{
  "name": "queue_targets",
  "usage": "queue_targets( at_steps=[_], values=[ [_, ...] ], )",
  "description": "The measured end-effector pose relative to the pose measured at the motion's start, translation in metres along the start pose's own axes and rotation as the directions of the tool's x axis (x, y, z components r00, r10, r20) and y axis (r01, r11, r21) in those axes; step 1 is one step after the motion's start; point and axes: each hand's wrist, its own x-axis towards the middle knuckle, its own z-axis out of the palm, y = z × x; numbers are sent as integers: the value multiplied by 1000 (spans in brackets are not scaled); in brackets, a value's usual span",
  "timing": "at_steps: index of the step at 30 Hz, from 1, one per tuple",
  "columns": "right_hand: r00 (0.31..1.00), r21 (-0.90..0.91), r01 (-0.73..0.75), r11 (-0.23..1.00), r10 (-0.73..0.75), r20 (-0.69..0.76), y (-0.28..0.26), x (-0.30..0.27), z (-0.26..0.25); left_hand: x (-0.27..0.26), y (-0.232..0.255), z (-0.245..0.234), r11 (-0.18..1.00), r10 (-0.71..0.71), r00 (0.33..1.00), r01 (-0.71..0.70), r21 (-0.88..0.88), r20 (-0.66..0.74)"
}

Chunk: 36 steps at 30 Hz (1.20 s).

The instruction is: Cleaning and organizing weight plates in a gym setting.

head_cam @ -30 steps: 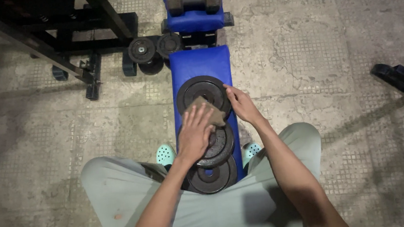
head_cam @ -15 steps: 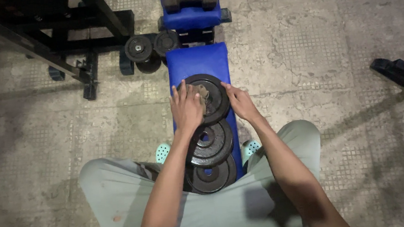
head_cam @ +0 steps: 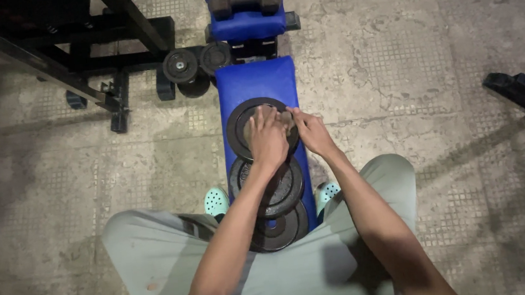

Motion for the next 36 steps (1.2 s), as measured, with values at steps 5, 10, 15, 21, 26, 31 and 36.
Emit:
queue_targets(
  at_steps=[5,10,15,21,26,31,36],
  values=[
    [1000,-13,-6,1000,6,-16,-1,0,1,-22,-1,-33,982,66,995,-51,-185,75],
    [1000,-31,-8,999,7,-27,-3,1,0,-43,-8,-68,967,112,954,-40,-253,277],
    [989,-81,-147,986,147,-12,-12,-3,-1,-48,-3,-73,963,150,951,-80,-256,269],
    [996,-65,-80,995,78,-33,-9,1,1,-26,-5,-36,970,199,967,-171,-174,159],
    [998,-59,22,998,-26,-65,8,4,7,-7,-11,-2,980,159,973,-135,-143,167],
    [999,-55,15,998,-18,-47,4,4,5,6,-4,7,998,56,996,-55,-20,75],
    [986,-30,150,988,-152,-70,19,4,9,9,16,-31,981,-193,980,192,24,51]
  ],
)
